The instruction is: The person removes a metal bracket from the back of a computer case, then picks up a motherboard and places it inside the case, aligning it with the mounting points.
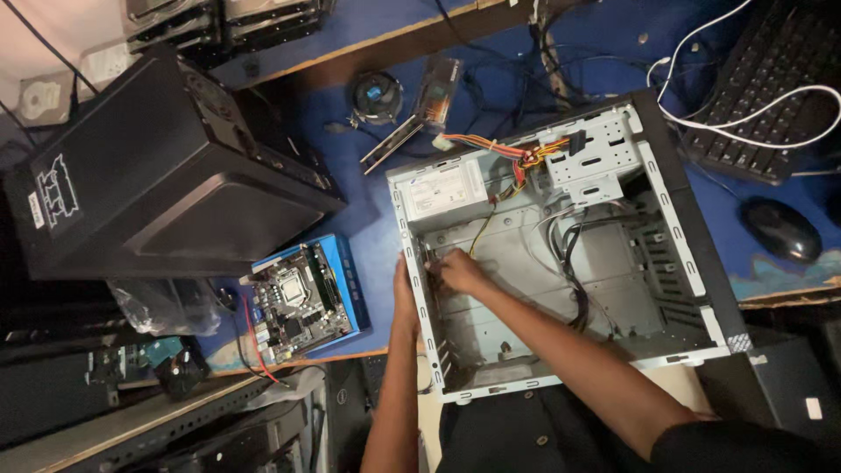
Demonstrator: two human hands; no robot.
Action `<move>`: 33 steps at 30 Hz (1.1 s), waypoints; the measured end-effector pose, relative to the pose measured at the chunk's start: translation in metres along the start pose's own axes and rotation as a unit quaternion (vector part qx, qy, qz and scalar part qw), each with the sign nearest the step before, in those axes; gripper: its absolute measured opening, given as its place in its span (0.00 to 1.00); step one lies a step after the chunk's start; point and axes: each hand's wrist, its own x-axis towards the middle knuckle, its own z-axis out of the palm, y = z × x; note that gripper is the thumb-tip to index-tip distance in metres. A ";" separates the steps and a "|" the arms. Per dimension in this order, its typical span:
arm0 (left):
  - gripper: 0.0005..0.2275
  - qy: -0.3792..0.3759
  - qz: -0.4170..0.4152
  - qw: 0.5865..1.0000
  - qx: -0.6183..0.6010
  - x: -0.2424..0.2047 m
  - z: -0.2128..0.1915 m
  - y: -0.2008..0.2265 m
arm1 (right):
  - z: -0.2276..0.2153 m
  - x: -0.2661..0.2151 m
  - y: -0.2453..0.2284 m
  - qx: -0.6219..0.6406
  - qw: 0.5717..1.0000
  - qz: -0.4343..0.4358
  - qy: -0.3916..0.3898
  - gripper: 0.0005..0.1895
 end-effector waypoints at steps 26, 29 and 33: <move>0.27 -0.006 -0.032 0.986 0.165 -0.004 0.020 0.049 | 0.000 -0.011 0.000 0.033 0.976 -0.207 0.057 0.23; 0.23 -0.006 -0.040 0.975 0.218 -0.021 0.031 0.068 | 0.000 -0.003 0.009 -0.019 0.973 -0.220 0.069 0.28; 0.30 -0.032 0.061 0.944 0.323 -0.034 0.045 0.070 | 0.004 0.000 0.024 0.109 0.979 -0.175 -0.004 0.23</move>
